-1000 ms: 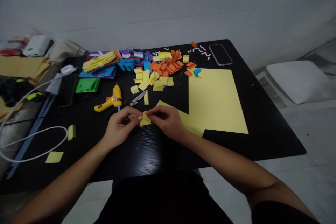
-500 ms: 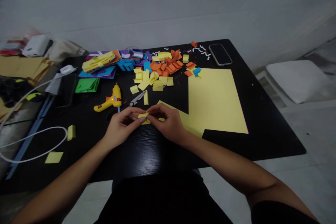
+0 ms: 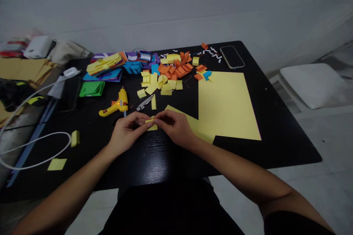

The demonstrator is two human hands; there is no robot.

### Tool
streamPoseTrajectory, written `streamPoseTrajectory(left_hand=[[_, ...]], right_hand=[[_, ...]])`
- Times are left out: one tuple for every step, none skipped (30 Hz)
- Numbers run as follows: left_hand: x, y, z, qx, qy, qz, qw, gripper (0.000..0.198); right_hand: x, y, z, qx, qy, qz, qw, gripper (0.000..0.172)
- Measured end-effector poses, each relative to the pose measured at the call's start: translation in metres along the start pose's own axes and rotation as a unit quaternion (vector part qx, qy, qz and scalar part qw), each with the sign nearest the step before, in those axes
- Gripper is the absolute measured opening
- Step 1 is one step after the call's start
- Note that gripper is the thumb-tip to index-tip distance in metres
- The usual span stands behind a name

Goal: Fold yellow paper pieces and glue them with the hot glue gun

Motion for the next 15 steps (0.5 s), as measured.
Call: streamPoseTrajectory(left_hand=[[0.0001, -0.0001, 0.0006, -0.001, 0.001, -0.004, 1.0, 0.015], [0.0002, -0.0003, 0.0015, -0.003, 0.004, -0.008, 1.0, 0.014], [0.0002, -0.0006, 0.0025, -0.005, 0.008, -0.01, 1.0, 0.013], [0.0003, -0.0009, 0.0036, -0.008, 0.013, -0.012, 1.0, 0.012], [0.0004, -0.0012, 0.0046, -0.013, 0.019, -0.013, 1.0, 0.011], [0.0005, -0.0016, 0.0053, -0.019, 0.025, -0.013, 0.999, 0.01], [0.0007, -0.0018, 0.0058, -0.026, 0.031, -0.014, 0.999, 0.01], [0.0009, -0.0021, 0.0061, -0.034, 0.036, -0.015, 0.999, 0.01], [0.0012, -0.0024, 0.0063, -0.042, 0.041, -0.016, 0.998, 0.01], [0.0015, -0.0026, 0.0064, -0.051, 0.047, -0.015, 0.997, 0.011], [0.0019, -0.0029, 0.0066, -0.059, 0.053, -0.014, 0.997, 0.011], [0.0022, -0.003, 0.0069, -0.067, 0.06, -0.013, 0.996, 0.011], [0.0024, -0.0031, 0.0072, -0.073, 0.066, -0.013, 0.995, 0.011], [0.0026, -0.0031, 0.0074, -0.079, 0.072, -0.013, 0.994, 0.011], [0.0027, -0.0031, 0.0075, -0.083, 0.076, -0.012, 0.994, 0.011]], right_hand=[[0.0002, 0.0002, 0.0, 0.004, -0.006, 0.005, 1.0, 0.016], [0.0005, 0.0003, -0.0001, 0.009, -0.014, 0.011, 1.0, 0.014], [0.0009, 0.0004, -0.0003, 0.015, -0.023, 0.016, 0.999, 0.013], [0.0013, 0.0006, -0.0005, 0.02, -0.031, 0.022, 0.999, 0.011], [0.0017, 0.0008, -0.0006, 0.025, -0.037, 0.026, 0.999, 0.01], [0.002, 0.0009, -0.0005, 0.029, -0.041, 0.029, 0.998, 0.009], [0.0021, 0.0011, -0.0003, 0.03, -0.042, 0.03, 0.998, 0.009], [0.0023, 0.0012, 0.0, 0.031, -0.041, 0.031, 0.998, 0.009], [0.0023, 0.0012, 0.0001, 0.029, -0.041, 0.033, 0.998, 0.008], [0.0023, 0.0011, 0.0001, 0.027, -0.042, 0.034, 0.998, 0.008], [0.0024, 0.0011, -0.0001, 0.025, -0.043, 0.034, 0.998, 0.008], [0.0024, 0.0011, -0.0005, 0.022, -0.043, 0.035, 0.998, 0.008], [0.0026, 0.001, -0.0009, 0.021, -0.042, 0.035, 0.998, 0.008], [0.0028, 0.0011, -0.0014, 0.021, -0.042, 0.035, 0.998, 0.008], [0.003, 0.0013, -0.0018, 0.022, -0.04, 0.033, 0.998, 0.008]])
Point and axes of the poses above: each hand's wrist, its own x-axis away from the middle knuckle, its own y-axis out of the palm, z = x × y, the point moved 3 cm from there along -x, towards the middle knuckle, and after that the axes turned 8 degrees about x, right-handed, at the moved point
